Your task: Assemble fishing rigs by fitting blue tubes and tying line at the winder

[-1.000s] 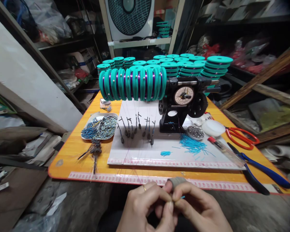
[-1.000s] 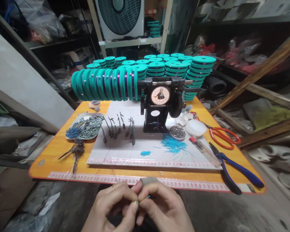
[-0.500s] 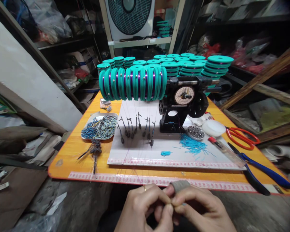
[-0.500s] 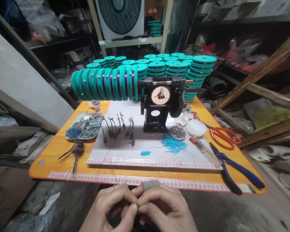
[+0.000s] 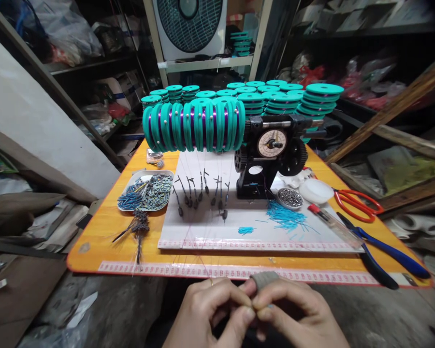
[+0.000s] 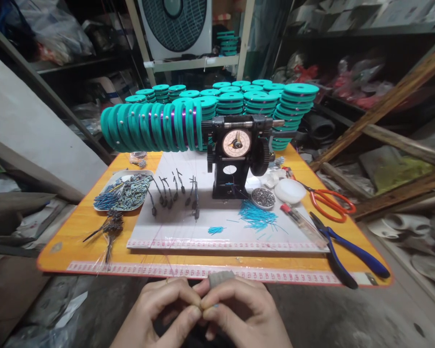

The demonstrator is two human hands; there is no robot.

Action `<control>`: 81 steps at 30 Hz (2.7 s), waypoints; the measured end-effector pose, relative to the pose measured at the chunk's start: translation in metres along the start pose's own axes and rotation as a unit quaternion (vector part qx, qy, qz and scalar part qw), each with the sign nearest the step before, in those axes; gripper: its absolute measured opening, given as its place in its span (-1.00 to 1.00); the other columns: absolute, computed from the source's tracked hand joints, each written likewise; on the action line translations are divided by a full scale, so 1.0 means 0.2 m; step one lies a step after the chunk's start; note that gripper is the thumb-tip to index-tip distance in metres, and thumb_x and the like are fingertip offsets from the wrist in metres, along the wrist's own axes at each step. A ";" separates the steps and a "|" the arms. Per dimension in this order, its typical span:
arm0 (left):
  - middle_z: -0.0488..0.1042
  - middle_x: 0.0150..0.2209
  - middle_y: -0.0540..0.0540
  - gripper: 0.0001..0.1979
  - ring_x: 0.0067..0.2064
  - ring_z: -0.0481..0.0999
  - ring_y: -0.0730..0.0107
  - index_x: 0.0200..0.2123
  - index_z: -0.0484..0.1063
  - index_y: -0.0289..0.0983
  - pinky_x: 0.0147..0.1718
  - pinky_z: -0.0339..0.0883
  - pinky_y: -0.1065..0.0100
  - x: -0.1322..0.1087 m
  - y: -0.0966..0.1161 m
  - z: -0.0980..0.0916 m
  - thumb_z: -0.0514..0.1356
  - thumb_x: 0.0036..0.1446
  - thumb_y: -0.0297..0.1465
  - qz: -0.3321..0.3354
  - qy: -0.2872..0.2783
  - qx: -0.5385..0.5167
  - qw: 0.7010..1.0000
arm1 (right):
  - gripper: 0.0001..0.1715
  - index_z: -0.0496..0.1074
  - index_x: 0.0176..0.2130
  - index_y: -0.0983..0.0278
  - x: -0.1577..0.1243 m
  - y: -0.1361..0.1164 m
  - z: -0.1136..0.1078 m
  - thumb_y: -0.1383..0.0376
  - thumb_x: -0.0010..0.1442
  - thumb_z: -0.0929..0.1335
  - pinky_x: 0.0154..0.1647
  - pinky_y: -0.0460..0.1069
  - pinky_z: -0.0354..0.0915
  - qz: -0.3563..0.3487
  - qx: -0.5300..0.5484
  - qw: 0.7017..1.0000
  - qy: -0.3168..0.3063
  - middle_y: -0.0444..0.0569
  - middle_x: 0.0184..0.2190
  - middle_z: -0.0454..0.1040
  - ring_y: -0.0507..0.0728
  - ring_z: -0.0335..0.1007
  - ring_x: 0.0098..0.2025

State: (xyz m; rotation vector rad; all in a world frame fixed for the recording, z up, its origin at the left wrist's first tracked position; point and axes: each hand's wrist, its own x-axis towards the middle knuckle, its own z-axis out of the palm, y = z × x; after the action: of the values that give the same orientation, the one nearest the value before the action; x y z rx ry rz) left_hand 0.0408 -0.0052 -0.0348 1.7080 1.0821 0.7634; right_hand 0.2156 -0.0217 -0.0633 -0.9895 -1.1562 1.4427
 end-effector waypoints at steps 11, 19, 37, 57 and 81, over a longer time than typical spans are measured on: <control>0.55 -0.46 -0.06 -0.86 -0.24 0.58 0.40 -0.39 0.50 -0.27 -0.31 0.40 0.58 -0.01 -0.02 0.02 0.15 0.17 -0.41 -0.011 0.011 -0.062 0.998 | -0.96 0.58 -0.34 0.18 0.01 0.10 0.03 0.30 0.12 0.46 -0.59 -0.25 0.33 0.058 0.240 0.968 -0.048 -0.07 -0.53 0.52 -0.04 0.42 -0.54; 0.17 -0.59 0.05 -0.92 -0.53 0.16 0.59 -0.41 0.55 -0.28 -0.53 0.08 0.55 0.01 -0.06 0.09 0.28 0.01 -0.39 -0.051 0.124 -0.103 0.986 | -0.90 0.62 -0.31 0.10 0.00 0.03 0.07 0.28 0.14 0.44 -0.54 -0.15 0.41 -0.016 0.048 0.996 0.080 0.02 -0.08 0.49 -0.07 0.38 -0.57; 0.20 -0.52 0.04 -0.72 -0.50 0.14 0.59 -0.39 0.41 -0.29 -0.53 0.02 0.56 0.02 -0.07 0.15 0.23 0.10 -0.17 -0.119 0.154 -0.207 0.959 | -0.91 0.54 -0.34 0.19 0.01 -0.02 0.03 0.36 0.07 0.48 -0.43 -0.19 0.40 -0.211 -0.311 0.914 0.154 -0.06 -0.35 0.55 0.01 0.47 -0.43; 0.21 -0.52 0.03 -0.89 -0.52 0.19 0.57 -0.47 0.40 -0.27 -0.58 0.01 0.52 0.03 -0.07 0.16 0.13 0.09 -0.48 0.025 0.174 -0.031 0.984 | -0.78 0.46 -0.17 0.32 0.00 -0.11 -0.02 0.50 0.14 0.37 -0.13 0.00 0.40 -0.362 -0.560 0.744 0.050 0.07 -0.14 0.52 0.20 0.40 -0.07; 0.30 -0.45 -0.04 -0.67 -0.42 0.23 0.41 -0.37 0.31 -0.24 -0.40 0.11 0.41 -0.03 -0.01 0.12 0.01 0.29 -0.13 -0.080 0.155 -0.086 0.981 | -0.87 0.45 -0.33 0.24 0.02 -0.02 0.08 0.22 0.20 0.40 -0.37 -0.16 0.35 0.046 0.156 0.985 0.062 -0.06 -0.25 0.39 -0.07 0.29 -0.45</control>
State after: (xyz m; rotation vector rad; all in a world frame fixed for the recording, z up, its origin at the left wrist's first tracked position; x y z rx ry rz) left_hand 0.0577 -0.0188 -0.0448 1.3660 1.3076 1.0107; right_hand 0.2009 -0.0210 -0.0569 -0.9068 -0.7739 1.5555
